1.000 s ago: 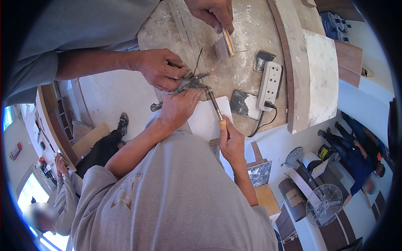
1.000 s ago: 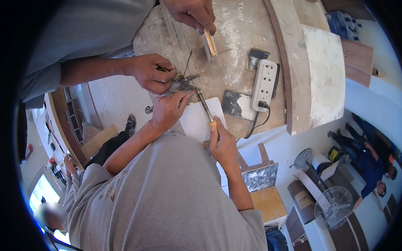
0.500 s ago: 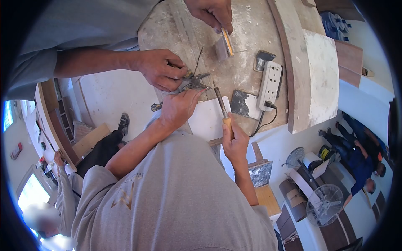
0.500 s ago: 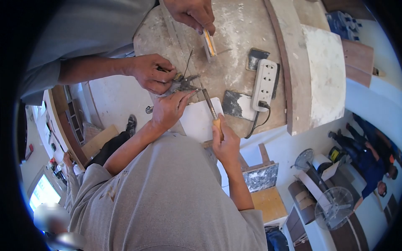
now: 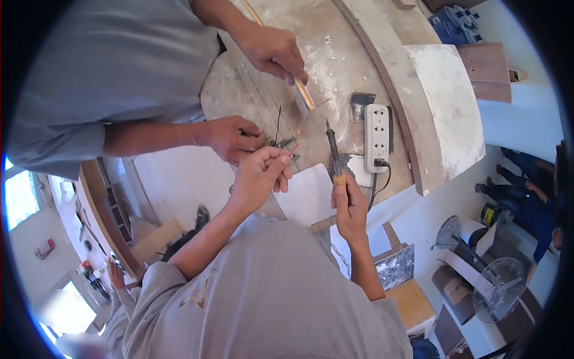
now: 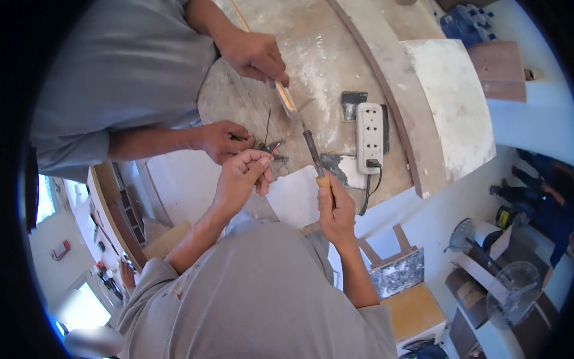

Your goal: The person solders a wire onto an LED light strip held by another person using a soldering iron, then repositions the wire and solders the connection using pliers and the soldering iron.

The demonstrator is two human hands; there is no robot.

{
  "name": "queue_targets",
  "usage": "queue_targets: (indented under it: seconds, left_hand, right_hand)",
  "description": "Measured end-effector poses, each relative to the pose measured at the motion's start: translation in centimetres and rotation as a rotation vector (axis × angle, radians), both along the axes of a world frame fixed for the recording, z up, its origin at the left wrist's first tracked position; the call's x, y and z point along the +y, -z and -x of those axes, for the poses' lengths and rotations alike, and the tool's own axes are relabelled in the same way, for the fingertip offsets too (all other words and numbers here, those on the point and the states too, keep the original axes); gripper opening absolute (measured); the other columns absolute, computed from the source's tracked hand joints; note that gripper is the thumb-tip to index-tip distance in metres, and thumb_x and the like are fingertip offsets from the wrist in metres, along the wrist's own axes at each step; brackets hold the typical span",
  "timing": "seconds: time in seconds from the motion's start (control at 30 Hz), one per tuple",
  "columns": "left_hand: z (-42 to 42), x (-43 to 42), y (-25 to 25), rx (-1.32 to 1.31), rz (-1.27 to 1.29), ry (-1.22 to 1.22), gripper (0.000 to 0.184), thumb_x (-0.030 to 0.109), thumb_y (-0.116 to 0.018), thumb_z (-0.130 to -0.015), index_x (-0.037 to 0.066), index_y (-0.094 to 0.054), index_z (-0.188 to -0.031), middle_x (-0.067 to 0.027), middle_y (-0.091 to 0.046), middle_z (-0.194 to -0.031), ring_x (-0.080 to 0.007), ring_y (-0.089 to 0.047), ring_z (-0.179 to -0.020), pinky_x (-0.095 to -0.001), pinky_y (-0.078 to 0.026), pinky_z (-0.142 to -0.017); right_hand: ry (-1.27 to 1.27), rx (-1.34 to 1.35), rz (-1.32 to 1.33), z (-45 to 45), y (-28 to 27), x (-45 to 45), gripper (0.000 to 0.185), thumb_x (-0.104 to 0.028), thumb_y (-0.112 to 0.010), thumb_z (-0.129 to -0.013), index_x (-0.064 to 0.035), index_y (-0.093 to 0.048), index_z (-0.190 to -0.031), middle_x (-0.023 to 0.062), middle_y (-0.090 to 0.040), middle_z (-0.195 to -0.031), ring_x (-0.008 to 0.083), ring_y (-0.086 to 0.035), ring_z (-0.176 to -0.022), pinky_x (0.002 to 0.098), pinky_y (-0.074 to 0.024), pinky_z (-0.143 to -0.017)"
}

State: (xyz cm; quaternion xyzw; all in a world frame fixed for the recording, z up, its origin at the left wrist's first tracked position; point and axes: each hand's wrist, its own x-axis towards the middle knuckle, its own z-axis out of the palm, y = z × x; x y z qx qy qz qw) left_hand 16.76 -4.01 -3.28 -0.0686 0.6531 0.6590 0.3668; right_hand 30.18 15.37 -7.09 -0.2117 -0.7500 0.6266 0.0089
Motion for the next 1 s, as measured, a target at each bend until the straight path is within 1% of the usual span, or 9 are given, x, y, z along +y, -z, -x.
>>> queue_targets:
  seconds: [0.07,0.2,0.27,0.37,0.47,0.57,0.77,0.87,1.0]
  left_hand:
    - [0.6,0.4,-0.6,-0.036,-0.045,-0.019,0.021,0.016,-0.059,-0.105,-0.004,-0.062,-0.111,-0.0075,-0.069,-0.085,-0.0119,-0.065,-0.064,-0.0233,-0.051,-0.06]
    - [1.9,2.2,-0.4,-0.041,-0.062,-0.058,0.023,0.018,-0.06,-0.105,-0.004,-0.062,-0.111,-0.0081,-0.07,-0.09,-0.0126,-0.068,-0.071,-0.0245,-0.055,-0.067]
    - [2.4,2.5,0.1,-0.018,-0.051,-0.06,0.023,0.018,-0.061,-0.104,-0.003,-0.063,-0.112,-0.0081,-0.071,-0.091,-0.0123,-0.068,-0.074,-0.0245,-0.056,-0.069]
    - [2.4,2.9,0.3,0.056,0.003,-0.047,0.021,0.016,-0.063,-0.103,-0.003,-0.064,-0.112,-0.0071,-0.07,-0.093,-0.0112,-0.067,-0.077,-0.0243,-0.056,-0.07]
    - [1.7,2.7,-0.4,0.151,0.073,-0.029,0.019,0.014,-0.065,-0.102,-0.003,-0.065,-0.112,-0.0059,-0.07,-0.093,-0.0102,-0.067,-0.078,-0.024,-0.056,-0.07]
    - [1.1,2.4,-0.5,0.234,0.11,-0.037,0.017,0.012,-0.065,-0.102,-0.002,-0.065,-0.111,-0.0049,-0.069,-0.093,-0.0094,-0.065,-0.077,-0.0231,-0.055,-0.069]
    - [-0.6,0.6,-0.1,0.355,0.141,-0.03,0.014,0.011,-0.062,-0.103,-0.001,-0.064,-0.111,-0.0037,-0.068,-0.091,-0.0083,-0.064,-0.075,-0.0218,-0.053,-0.069]
    - [-1.2,-1.6,0.2,0.32,0.191,-0.078,0.013,0.011,-0.061,-0.104,0.0,-0.062,-0.112,-0.0016,-0.066,-0.089,-0.0072,-0.062,-0.076,-0.0216,-0.051,-0.07]
    - [-2.6,-3.1,0.6,0.319,0.167,-0.002,0.012,0.01,-0.061,-0.103,0.001,-0.063,-0.11,-0.0017,-0.066,-0.088,-0.0073,-0.062,-0.075,-0.0223,-0.05,-0.069]
  right_hand:
    - [0.012,0.054,-0.028,0.0,0.4,0.5,0.037,-0.012,-0.053,-0.106,0.003,-0.054,-0.139,-0.0001,-0.057,-0.082,0.0059,-0.05,-0.067,0.0221,-0.0423,-0.06]
    - [0.084,0.071,-0.108,0.5,0.6,1.1,0.037,-0.015,-0.063,-0.1,0.002,-0.06,-0.133,0.0087,-0.066,-0.085,0.0125,-0.061,-0.073,0.0286,-0.0499,-0.069]
    - [0.101,0.053,-0.124,0.7,0.3,1.2,0.034,-0.015,-0.065,-0.099,0.002,-0.061,-0.129,0.0098,-0.068,-0.086,0.0127,-0.062,-0.074,0.0283,-0.0505,-0.071]
    - [0.115,0.052,-0.108,1.5,-0.8,1.0,0.024,-0.014,-0.068,-0.098,0.0005,-0.063,-0.117,0.0054,-0.066,-0.081,0.011,-0.06,-0.069,0.0267,-0.0484,-0.067]
    - [0.101,-0.004,0.158,2.4,-0.9,1.4,0.014,-0.014,-0.067,-0.1,-0.0018,-0.063,-0.105,-0.0021,-0.057,-0.075,0.0045,-0.051,-0.063,0.0213,-0.041,-0.056]
    - [0.205,0.104,0.442,3.8,-1.9,0.5,0.011,-0.013,-0.069,-0.097,-0.0031,-0.065,-0.094,-0.0032,-0.058,-0.072,0.0072,-0.046,-0.06,0.0255,-0.0391,-0.057]
    - [0.139,0.023,-0.026,2.4,-2.2,0.3,0.016,-0.015,-0.072,-0.095,-0.0018,-0.064,-0.099,0.0053,-0.061,-0.073,0.0084,-0.055,-0.064,0.027,-0.0442,-0.06]
    - [0.153,0.205,-0.266,0.1,0.1,-0.4,0.018,-0.015,-0.074,-0.094,-0.0013,-0.066,-0.102,0.0074,-0.06,-0.071,0.0096,-0.057,-0.065,0.0274,-0.0458,-0.061]
    - [0.157,0.071,-0.151,-2.3,0.6,-1.4,0.015,-0.014,-0.074,-0.093,-0.0014,-0.068,-0.099,0.0036,-0.06,-0.069,0.0089,-0.054,-0.064,0.027,-0.0451,-0.061]
